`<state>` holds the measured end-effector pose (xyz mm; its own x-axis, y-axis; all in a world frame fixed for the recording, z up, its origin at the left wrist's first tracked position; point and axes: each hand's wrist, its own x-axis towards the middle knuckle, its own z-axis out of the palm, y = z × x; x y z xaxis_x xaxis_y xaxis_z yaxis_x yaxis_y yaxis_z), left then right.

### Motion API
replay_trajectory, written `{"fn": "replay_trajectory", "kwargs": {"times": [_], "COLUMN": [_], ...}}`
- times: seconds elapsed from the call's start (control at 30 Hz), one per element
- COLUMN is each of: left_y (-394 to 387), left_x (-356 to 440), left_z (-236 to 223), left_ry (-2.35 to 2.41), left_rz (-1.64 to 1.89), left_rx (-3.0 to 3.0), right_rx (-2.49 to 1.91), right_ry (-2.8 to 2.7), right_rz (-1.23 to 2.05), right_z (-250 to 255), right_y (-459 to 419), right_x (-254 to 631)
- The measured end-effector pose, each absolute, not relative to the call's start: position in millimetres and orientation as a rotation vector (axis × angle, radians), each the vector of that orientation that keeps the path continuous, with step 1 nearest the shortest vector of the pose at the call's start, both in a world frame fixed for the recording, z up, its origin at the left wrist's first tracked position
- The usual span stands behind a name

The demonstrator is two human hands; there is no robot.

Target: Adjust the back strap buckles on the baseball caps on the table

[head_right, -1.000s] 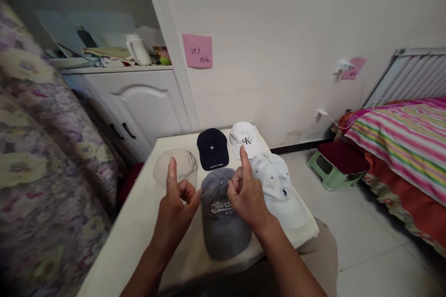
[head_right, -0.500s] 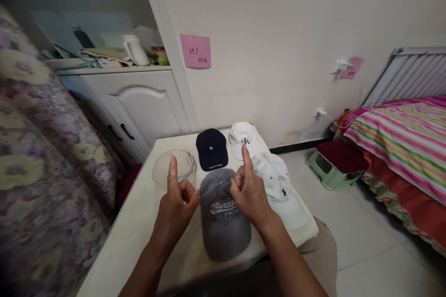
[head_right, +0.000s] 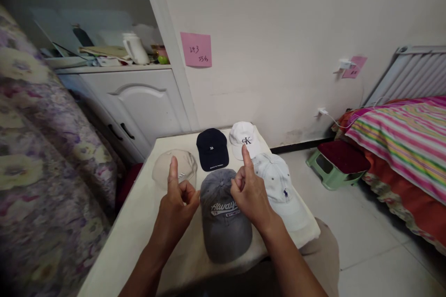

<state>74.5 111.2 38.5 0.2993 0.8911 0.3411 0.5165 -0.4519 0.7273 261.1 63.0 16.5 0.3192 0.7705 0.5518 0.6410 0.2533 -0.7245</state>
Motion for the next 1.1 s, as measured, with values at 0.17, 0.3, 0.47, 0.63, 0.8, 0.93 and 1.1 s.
{"fn": "replay_trajectory", "kwargs": {"times": [0.17, 0.3, 0.47, 0.63, 0.8, 0.93, 1.1], "left_y": [115, 117, 121, 126, 129, 134, 128], "left_x": [71, 69, 65, 63, 59, 36, -12], "left_z": [39, 41, 43, 42, 36, -3, -92], "left_ry": [1.244, 1.260, 1.294, 1.303, 1.298, 1.215, 1.225], "left_rz": [1.017, 1.018, 1.021, 1.021, 0.989, 0.945, 0.966], "left_rx": [2.071, 2.069, 2.087, 2.114, 2.053, 1.922, 1.226], "right_rx": [-1.446, -1.452, -1.441, -1.454, -1.427, -1.334, -1.224], "right_ry": [-1.381, -1.383, -1.392, -1.376, -1.383, -1.387, -1.476], "right_rz": [0.144, 0.139, 0.145, 0.150, 0.236, 0.460, 1.056], "right_z": [19, 20, 20, 20, 18, 2, -60], "right_y": [65, 65, 66, 70, 71, 63, 47], "right_x": [261, 262, 263, 265, 268, 254, 187]}}
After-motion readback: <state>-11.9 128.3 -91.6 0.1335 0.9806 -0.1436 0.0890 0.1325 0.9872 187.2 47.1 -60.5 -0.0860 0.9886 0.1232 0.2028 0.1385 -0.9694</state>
